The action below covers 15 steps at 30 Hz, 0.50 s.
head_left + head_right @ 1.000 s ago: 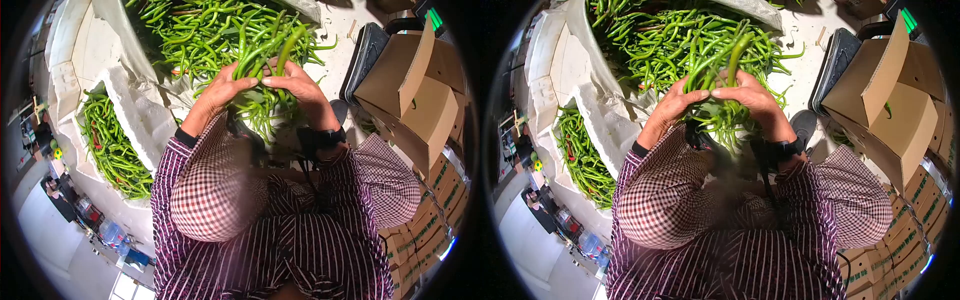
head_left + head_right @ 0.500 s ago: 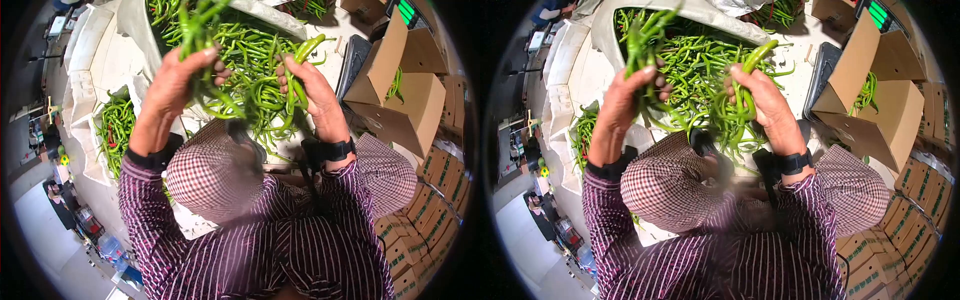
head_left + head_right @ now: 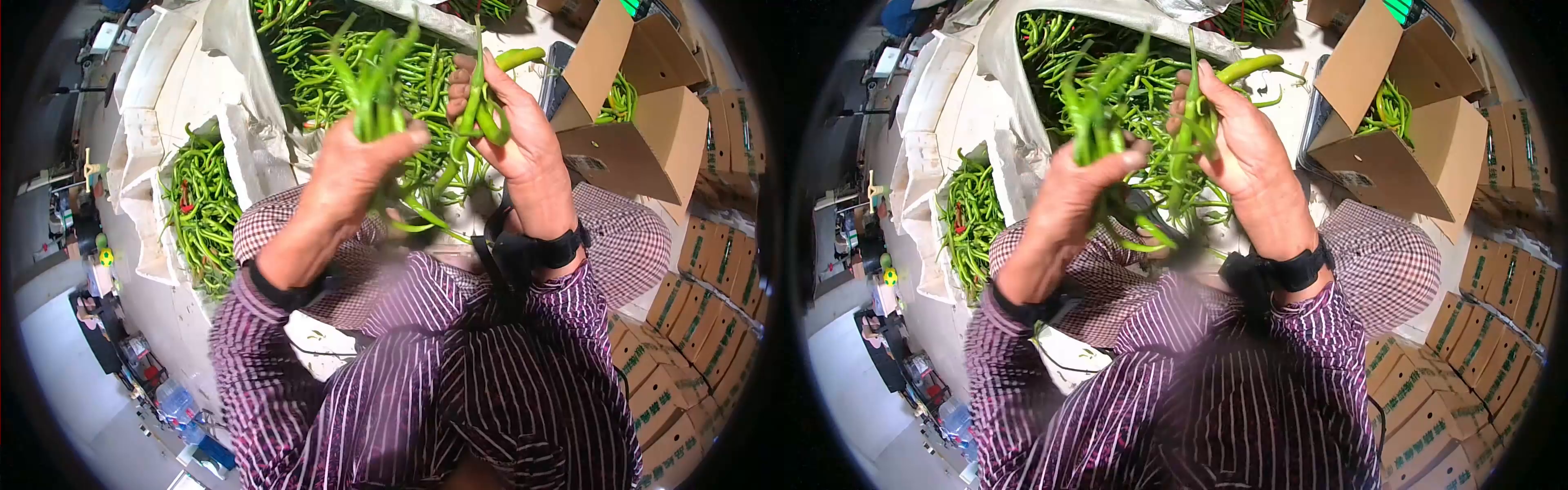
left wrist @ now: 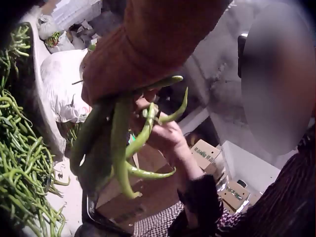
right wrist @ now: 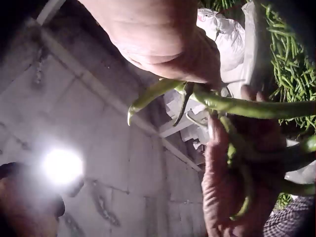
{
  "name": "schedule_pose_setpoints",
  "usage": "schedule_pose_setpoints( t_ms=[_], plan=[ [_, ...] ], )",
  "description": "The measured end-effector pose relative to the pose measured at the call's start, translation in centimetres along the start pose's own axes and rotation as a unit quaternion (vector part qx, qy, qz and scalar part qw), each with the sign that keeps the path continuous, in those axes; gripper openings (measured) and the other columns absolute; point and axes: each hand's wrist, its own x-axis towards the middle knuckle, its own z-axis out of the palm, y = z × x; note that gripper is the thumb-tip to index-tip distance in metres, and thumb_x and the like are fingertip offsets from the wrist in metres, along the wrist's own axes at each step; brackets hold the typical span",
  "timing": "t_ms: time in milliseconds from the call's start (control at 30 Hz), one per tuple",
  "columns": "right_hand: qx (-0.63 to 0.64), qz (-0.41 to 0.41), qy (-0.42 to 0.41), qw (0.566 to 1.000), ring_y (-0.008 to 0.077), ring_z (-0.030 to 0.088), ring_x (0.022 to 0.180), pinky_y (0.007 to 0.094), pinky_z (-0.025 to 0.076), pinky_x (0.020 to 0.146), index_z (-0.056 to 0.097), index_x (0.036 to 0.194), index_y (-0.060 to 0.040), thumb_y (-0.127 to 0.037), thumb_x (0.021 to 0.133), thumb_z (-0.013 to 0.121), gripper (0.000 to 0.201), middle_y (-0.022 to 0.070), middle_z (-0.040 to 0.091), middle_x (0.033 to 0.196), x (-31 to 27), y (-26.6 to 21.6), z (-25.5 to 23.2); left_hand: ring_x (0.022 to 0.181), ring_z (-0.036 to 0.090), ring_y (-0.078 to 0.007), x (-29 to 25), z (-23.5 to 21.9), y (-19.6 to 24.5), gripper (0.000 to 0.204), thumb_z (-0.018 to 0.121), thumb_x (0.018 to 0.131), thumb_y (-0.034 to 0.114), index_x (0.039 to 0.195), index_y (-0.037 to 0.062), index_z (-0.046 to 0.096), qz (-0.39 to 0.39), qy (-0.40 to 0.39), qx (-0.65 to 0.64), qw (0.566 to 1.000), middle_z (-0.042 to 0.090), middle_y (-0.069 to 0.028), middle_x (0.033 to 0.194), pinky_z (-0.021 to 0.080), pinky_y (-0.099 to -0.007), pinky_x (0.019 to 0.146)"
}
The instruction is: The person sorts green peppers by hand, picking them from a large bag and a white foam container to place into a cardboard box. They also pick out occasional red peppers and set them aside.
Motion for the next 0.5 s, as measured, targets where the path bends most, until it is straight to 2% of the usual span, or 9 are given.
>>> schedule_pose_setpoints(
  t_ms=[33, 67, 100, 167, 200, 233, 300, 367, 500],
  plan=[
    [0.016, -0.008, -0.035, 0.999, 0.0175, 0.057, 0.079, 0.0304, 0.053, 0.070, 0.051, 0.114, 0.0035, -0.024, 0.096, 0.054, 0.033, 0.0099, 0.056, 0.094, -0.3, -0.1, 0.1, 0.070, 0.058, -0.0108, 0.0, 0.6, -1.5, 0.036, 0.076, 0.077, 0.014, 0.106, 0.0034, 0.058, -0.002, -0.026, -0.017, 1.000, 0.062, -0.0023, 0.085, 0.047, -0.0239, 0.063],
    [-0.005, -0.019, -0.024, 1.000, 0.0176, 0.058, 0.076, 0.0298, 0.054, 0.070, 0.052, 0.111, 0.0022, -0.023, 0.096, 0.055, 0.029, 0.0089, 0.056, 0.091, -0.6, -0.1, 0.3, 0.073, 0.059, -0.0111, 0.0, 1.6, -3.1, 0.038, 0.076, 0.076, 0.011, 0.109, 0.0029, 0.058, 0.008, -0.042, -0.083, 0.996, 0.062, -0.0024, 0.088, 0.049, -0.0239, 0.064],
    [-0.019, -0.043, -0.015, 0.999, 0.0170, 0.060, 0.074, 0.0291, 0.055, 0.069, 0.055, 0.108, 0.0013, -0.022, 0.096, 0.055, 0.026, 0.0085, 0.059, 0.090, -0.7, 0.0, 0.1, 0.078, 0.060, -0.0117, -0.3, 2.2, -4.0, 0.040, 0.076, 0.076, 0.009, 0.112, 0.0027, 0.058, -0.016, -0.059, -0.108, 0.992, 0.063, -0.0031, 0.093, 0.050, -0.0243, 0.067],
    [-0.060, -0.078, -0.020, 0.995, 0.0165, 0.063, 0.074, 0.0288, 0.056, 0.069, 0.057, 0.105, 0.0007, -0.021, 0.095, 0.056, 0.023, 0.0088, 0.063, 0.089, -0.2, 0.2, -1.1, 0.079, 0.061, -0.0131, -0.6, 3.7, -5.7, 0.042, 0.075, 0.077, 0.007, 0.114, 0.0020, 0.056, 0.015, -0.079, -0.134, 0.988, 0.063, -0.0037, 0.094, 0.052, -0.0259, 0.069],
    [-0.075, -0.065, -0.037, 0.994, 0.0169, 0.065, 0.076, 0.0300, 0.057, 0.070, 0.058, 0.105, 0.0008, -0.020, 0.095, 0.056, 0.023, 0.0100, 0.065, 0.091, -0.4, 0.1, -1.1, 0.080, 0.061, -0.0140, -0.7, 4.2, -6.5, 0.043, 0.074, 0.077, 0.005, 0.115, 0.0012, 0.055, 0.014, -0.078, -0.170, 0.982, 0.062, -0.0045, 0.095, 0.053, -0.0275, 0.073],
    [-0.078, -0.068, -0.039, 0.994, 0.0169, 0.065, 0.076, 0.0300, 0.057, 0.070, 0.058, 0.105, 0.0008, -0.020, 0.095, 0.056, 0.023, 0.0100, 0.065, 0.091, -0.5, 0.1, -1.0, 0.087, 0.061, -0.0139, -0.8, 4.5, -6.8, 0.046, 0.074, 0.076, 0.004, 0.117, 0.0003, 0.055, 0.006, -0.079, -0.200, 0.976, 0.063, -0.0046, 0.102, 0.050, -0.0261, 0.080],
    [-0.090, -0.113, 0.016, 0.989, 0.0172, 0.065, 0.077, 0.0300, 0.056, 0.070, 0.058, 0.106, 0.0013, -0.020, 0.095, 0.056, 0.024, 0.0101, 0.065, 0.092, -0.9, 0.1, -0.7, 0.085, 0.061, -0.0136, -0.6, 4.4, -7.5, 0.042, 0.072, 0.077, 0.003, 0.115, 0.0001, 0.055, 0.024, -0.059, -0.211, 0.975, 0.063, -0.0049, 0.099, 0.050, -0.0267, 0.078],
    [-0.089, -0.126, 0.012, 0.988, 0.0170, 0.065, 0.078, 0.0295, 0.056, 0.070, 0.058, 0.106, 0.0020, -0.020, 0.093, 0.061, 0.026, 0.0106, 0.065, 0.092, -0.9, -0.7, -1.5, 0.082, 0.061, -0.0132, -0.7, 3.5, -7.5, 0.038, 0.071, 0.077, 0.004, 0.112, -0.0008, 0.055, 0.011, -0.020, -0.194, 0.981, 0.063, -0.0055, 0.096, 0.050, -0.0269, 0.075],
    [-0.276, -0.214, 0.166, 0.922, 0.0164, 0.063, 0.076, 0.0279, 0.055, 0.068, 0.058, 0.103, 0.0014, -0.021, 0.087, 0.069, 0.029, 0.0092, 0.064, 0.087, -1.8, -3.2, -4.1, 0.080, 0.060, -0.0140, -0.8, 1.3, -8.2, 0.032, 0.071, 0.078, 0.011, 0.104, -0.0017, 0.058, 0.062, -0.003, -0.167, 0.984, 0.063, -0.0057, 0.090, 0.049, -0.0258, 0.073]
  ],
)
